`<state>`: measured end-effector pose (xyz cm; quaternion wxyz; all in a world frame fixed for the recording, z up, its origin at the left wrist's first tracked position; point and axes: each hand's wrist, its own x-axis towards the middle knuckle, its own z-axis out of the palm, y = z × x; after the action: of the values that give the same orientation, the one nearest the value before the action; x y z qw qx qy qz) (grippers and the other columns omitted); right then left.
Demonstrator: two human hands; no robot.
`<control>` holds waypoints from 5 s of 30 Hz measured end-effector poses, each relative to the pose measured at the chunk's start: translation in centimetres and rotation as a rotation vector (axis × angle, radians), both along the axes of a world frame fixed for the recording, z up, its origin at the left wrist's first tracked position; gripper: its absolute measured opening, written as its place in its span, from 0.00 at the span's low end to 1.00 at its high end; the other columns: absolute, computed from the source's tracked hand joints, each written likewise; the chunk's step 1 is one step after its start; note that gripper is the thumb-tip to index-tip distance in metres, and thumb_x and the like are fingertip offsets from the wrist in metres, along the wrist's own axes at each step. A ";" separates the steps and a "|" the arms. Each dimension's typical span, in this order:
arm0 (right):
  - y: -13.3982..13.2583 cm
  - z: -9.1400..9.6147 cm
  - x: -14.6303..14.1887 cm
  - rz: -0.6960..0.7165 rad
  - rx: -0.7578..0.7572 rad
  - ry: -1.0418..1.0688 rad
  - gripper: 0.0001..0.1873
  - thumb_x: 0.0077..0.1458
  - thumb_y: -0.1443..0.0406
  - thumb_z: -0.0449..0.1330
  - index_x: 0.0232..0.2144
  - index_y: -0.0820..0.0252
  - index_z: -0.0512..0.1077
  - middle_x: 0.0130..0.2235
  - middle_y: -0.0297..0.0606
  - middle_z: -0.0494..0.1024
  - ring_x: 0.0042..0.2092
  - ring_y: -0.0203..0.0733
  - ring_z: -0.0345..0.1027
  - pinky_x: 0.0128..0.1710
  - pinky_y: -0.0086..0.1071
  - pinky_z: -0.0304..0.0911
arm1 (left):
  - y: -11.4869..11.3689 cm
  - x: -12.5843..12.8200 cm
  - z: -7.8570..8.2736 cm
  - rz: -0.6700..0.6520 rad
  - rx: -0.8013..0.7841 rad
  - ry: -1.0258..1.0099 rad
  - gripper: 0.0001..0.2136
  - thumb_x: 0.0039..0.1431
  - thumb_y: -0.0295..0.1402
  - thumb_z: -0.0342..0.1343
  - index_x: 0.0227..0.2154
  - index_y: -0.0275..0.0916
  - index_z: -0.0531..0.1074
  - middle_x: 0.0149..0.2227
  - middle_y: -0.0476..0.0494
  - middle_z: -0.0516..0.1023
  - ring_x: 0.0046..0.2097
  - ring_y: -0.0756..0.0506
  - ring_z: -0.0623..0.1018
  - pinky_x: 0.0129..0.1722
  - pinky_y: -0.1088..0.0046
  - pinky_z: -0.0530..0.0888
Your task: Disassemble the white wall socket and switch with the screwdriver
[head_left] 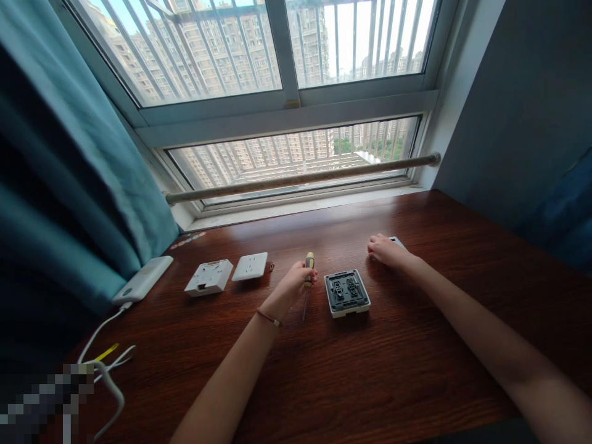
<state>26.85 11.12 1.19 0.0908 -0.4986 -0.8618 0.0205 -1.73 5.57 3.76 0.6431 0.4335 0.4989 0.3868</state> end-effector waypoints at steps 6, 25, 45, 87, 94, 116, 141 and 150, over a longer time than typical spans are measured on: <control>-0.8 1.4 -0.9 0.017 -0.033 0.147 0.07 0.54 0.67 0.56 0.27 0.63 0.74 0.35 0.46 0.72 0.40 0.45 0.65 0.41 0.37 0.60 | -1.0 -0.2 2.6 0.006 0.164 -0.065 0.23 0.37 0.21 0.61 0.41 0.36 0.67 0.29 0.50 0.72 0.30 0.53 0.73 0.31 0.78 0.68; -7.1 8.7 -4.6 0.165 -0.477 1.443 0.15 0.50 0.59 0.60 0.38 0.61 0.63 0.30 0.38 0.76 0.22 0.33 0.66 0.18 0.26 0.62 | -3.2 2.0 1.3 -0.286 0.779 0.452 0.34 0.43 0.42 0.64 0.53 0.39 0.57 0.54 0.35 0.66 0.57 0.39 0.65 0.57 0.58 0.61; -6.7 8.5 -3.1 0.106 -0.308 1.068 0.15 0.51 0.57 0.59 0.32 0.61 0.61 0.27 0.37 0.76 0.19 0.32 0.66 0.17 0.26 0.62 | -3.3 2.5 -0.7 -0.493 0.786 0.593 0.34 0.42 0.45 0.63 0.52 0.39 0.59 0.52 0.38 0.63 0.53 0.40 0.65 0.55 0.62 0.62; -8.8 10.8 -3.8 0.300 0.031 0.831 0.13 0.57 0.63 0.53 0.45 0.56 0.66 0.47 0.43 0.72 0.47 0.44 0.66 0.46 0.39 0.63 | -3.4 2.3 -0.8 -0.491 0.763 0.612 0.35 0.42 0.46 0.63 0.53 0.40 0.58 0.53 0.38 0.63 0.55 0.39 0.64 0.55 0.60 0.62; -9.1 10.8 -3.9 0.122 0.267 0.747 0.13 0.52 0.62 0.59 0.42 0.54 0.71 0.34 0.37 0.73 0.36 0.42 0.68 0.38 0.35 0.64 | -3.4 2.3 -1.0 -0.490 0.752 0.615 0.35 0.41 0.46 0.63 0.53 0.40 0.59 0.53 0.39 0.64 0.54 0.38 0.65 0.55 0.59 0.63; -9.3 11.2 -4.0 0.258 0.105 0.820 0.14 0.55 0.65 0.56 0.45 0.54 0.69 0.46 0.40 0.72 0.49 0.44 0.65 0.49 0.39 0.61 | -3.4 2.4 -0.7 -0.491 0.744 0.604 0.36 0.41 0.46 0.63 0.53 0.40 0.58 0.54 0.37 0.63 0.55 0.38 0.64 0.55 0.59 0.62; -8.7 10.0 -4.2 0.021 0.109 0.964 0.13 0.53 0.62 0.58 0.43 0.55 0.69 0.43 0.39 0.74 0.47 0.45 0.66 0.50 0.42 0.59 | -3.3 2.3 -1.0 -0.493 0.752 0.632 0.36 0.41 0.46 0.63 0.53 0.40 0.59 0.54 0.37 0.63 0.55 0.38 0.64 0.55 0.60 0.62; -9.0 10.3 -4.1 0.054 0.071 0.909 0.16 0.56 0.66 0.54 0.48 0.53 0.66 0.44 0.38 0.75 0.48 0.44 0.65 0.49 0.42 0.59 | -3.3 2.3 -1.2 -0.497 0.759 0.652 0.36 0.41 0.49 0.62 0.53 0.39 0.58 0.54 0.38 0.63 0.55 0.39 0.64 0.55 0.61 0.62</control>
<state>22.74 2.10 11.53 0.4762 -0.4131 -0.7473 0.2101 0.59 2.30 2.55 0.3262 0.8364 0.3805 0.2219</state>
